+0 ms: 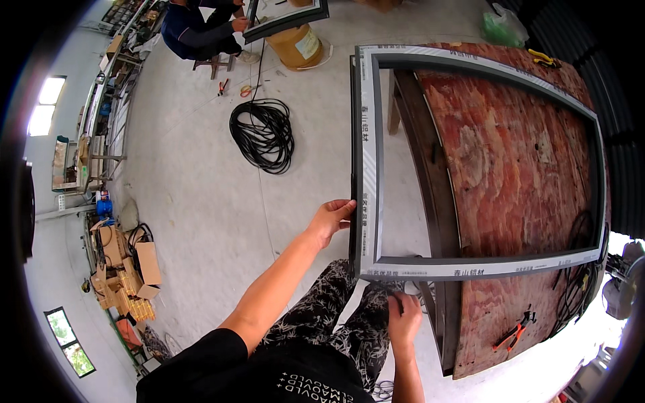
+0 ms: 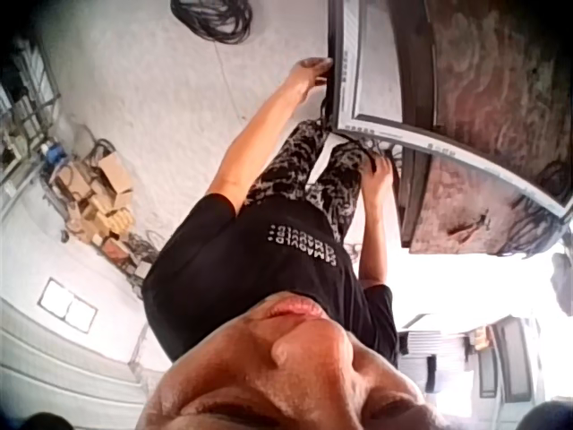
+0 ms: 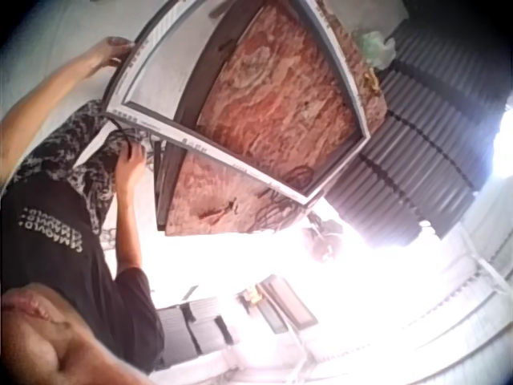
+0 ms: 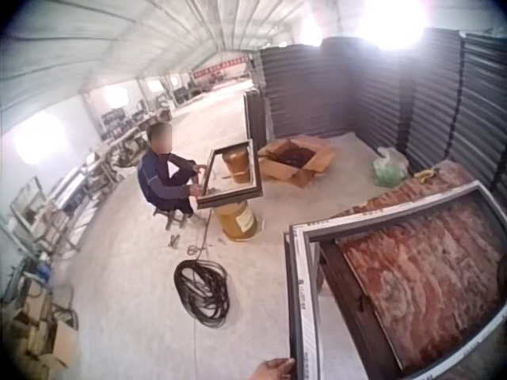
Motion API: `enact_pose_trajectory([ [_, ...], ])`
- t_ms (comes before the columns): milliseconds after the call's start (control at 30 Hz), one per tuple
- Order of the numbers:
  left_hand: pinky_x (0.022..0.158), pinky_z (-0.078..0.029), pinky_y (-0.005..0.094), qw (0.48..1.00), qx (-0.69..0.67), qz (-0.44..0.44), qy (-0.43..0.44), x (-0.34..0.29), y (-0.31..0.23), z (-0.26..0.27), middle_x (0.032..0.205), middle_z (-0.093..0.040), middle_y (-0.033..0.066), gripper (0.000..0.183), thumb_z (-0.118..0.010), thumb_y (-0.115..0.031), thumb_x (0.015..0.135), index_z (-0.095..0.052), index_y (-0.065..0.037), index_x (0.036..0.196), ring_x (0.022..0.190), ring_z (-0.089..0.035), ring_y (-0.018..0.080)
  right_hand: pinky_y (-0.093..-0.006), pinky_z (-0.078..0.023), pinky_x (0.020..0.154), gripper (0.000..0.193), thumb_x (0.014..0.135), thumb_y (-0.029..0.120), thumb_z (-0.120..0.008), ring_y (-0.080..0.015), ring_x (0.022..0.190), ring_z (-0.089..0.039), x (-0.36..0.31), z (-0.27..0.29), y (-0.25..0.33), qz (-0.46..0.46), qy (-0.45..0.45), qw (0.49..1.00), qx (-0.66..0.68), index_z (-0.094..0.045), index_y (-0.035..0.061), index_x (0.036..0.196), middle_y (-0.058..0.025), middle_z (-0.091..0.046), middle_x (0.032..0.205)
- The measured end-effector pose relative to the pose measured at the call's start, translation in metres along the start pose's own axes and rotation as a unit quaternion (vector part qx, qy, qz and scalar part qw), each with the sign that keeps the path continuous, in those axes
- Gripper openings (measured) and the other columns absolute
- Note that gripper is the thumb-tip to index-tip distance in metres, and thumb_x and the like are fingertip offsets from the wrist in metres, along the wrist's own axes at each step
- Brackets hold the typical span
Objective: The person installs a black rubber seal into the groove of a metal window frame by hand, pressing the seal into place around the edges and using pliers to cut the seal at the corners.
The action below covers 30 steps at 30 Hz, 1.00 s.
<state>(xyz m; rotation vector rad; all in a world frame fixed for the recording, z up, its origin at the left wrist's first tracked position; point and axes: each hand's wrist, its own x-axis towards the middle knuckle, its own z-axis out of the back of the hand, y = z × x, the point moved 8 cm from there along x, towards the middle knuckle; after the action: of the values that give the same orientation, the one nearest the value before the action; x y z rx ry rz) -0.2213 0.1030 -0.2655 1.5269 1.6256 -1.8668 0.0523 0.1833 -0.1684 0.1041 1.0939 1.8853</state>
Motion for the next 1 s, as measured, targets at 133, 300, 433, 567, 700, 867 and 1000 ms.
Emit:
enact_pose_trajectory([
  [133,0.077,-0.051,0.0307,0.999,0.023,-0.02,-0.018,0.02,-0.006,0.004,0.094,-0.07,0.0064,0.037,-0.063,-0.034,0.095,-0.066,0.001,0.108,0.084,-0.065,0.0148,-0.0413,-0.049,0.071,0.014,0.08,0.008,-0.07,-0.035,0.08,-0.062,-0.002,-0.002,0.0,0.017,0.0,1.0,-0.001,-0.068,0.0002,0.092,-0.0161,-0.065,0.085],
  [300,0.073,-0.051,0.0293,0.998,0.04,-0.021,-0.035,0.005,-0.005,0.002,0.086,-0.07,0.0053,0.037,-0.061,-0.035,0.097,-0.068,0.001,0.103,0.079,-0.065,0.0142,-0.0412,-0.049,0.071,0.013,0.081,0.008,-0.07,-0.035,0.079,-0.062,0.0,0.002,-0.001,0.014,0.003,1.0,0.009,-0.068,0.0017,0.092,-0.016,-0.065,0.085],
  [433,0.071,-0.048,0.0263,0.993,0.114,-0.019,-0.002,-0.003,0.003,0.005,0.091,-0.07,0.0037,0.032,-0.06,-0.03,0.098,-0.067,0.0,0.105,0.08,-0.062,0.0117,-0.0405,-0.049,0.07,0.012,0.082,0.008,-0.069,-0.0342,0.078,-0.062,0.001,0.004,0.004,0.022,0.005,1.0,0.012,-0.068,0.002,0.092,-0.0155,-0.064,0.084],
  [567,0.072,-0.048,0.0264,0.996,0.085,-0.026,-0.005,-0.005,0.009,0.007,0.094,-0.07,0.0038,0.027,-0.062,-0.026,0.096,-0.067,-0.001,0.105,0.081,-0.062,0.0112,-0.0403,-0.049,0.07,0.011,0.082,0.008,-0.068,-0.0343,0.078,-0.062,0.007,0.005,0.006,0.027,0.009,1.0,0.013,-0.068,0.0025,0.092,-0.0155,-0.064,0.083],
  [700,0.073,-0.049,0.0259,0.998,0.044,-0.043,0.03,-0.007,0.025,0.013,0.088,-0.07,0.0032,0.024,-0.066,-0.023,0.094,-0.069,0.0,0.101,0.078,-0.061,0.0112,-0.0408,-0.049,0.069,0.012,0.08,0.008,-0.069,-0.0346,0.077,-0.061,0.01,0.004,0.008,0.07,-0.009,0.997,-0.007,-0.069,0.0023,0.091,-0.0155,-0.064,0.082],
  [867,0.074,-0.05,0.0278,0.999,0.027,-0.021,-0.007,-0.012,0.03,0.012,0.088,-0.07,0.0026,0.026,-0.069,-0.024,0.092,-0.069,-0.001,0.103,0.079,-0.062,0.0109,-0.0412,-0.049,0.07,0.012,0.078,0.004,-0.071,-0.0342,0.078,-0.062,0.012,0.001,0.003,0.051,-0.005,0.998,0.021,-0.068,0.0007,0.089,-0.0156,-0.065,0.084],
  [1000,0.068,-0.047,0.025,1.0,0.029,-0.006,0.006,-0.027,0.039,0.011,0.082,-0.069,0.0018,0.023,-0.068,-0.023,0.093,-0.07,-0.001,0.099,0.074,-0.06,0.0101,-0.0416,-0.049,0.071,0.012,0.079,0.006,-0.069,-0.0365,0.08,-0.061,0.012,0.002,0.003,0.054,0.003,0.998,0.009,-0.067,0.001,0.09,-0.0165,-0.065,0.085],
])
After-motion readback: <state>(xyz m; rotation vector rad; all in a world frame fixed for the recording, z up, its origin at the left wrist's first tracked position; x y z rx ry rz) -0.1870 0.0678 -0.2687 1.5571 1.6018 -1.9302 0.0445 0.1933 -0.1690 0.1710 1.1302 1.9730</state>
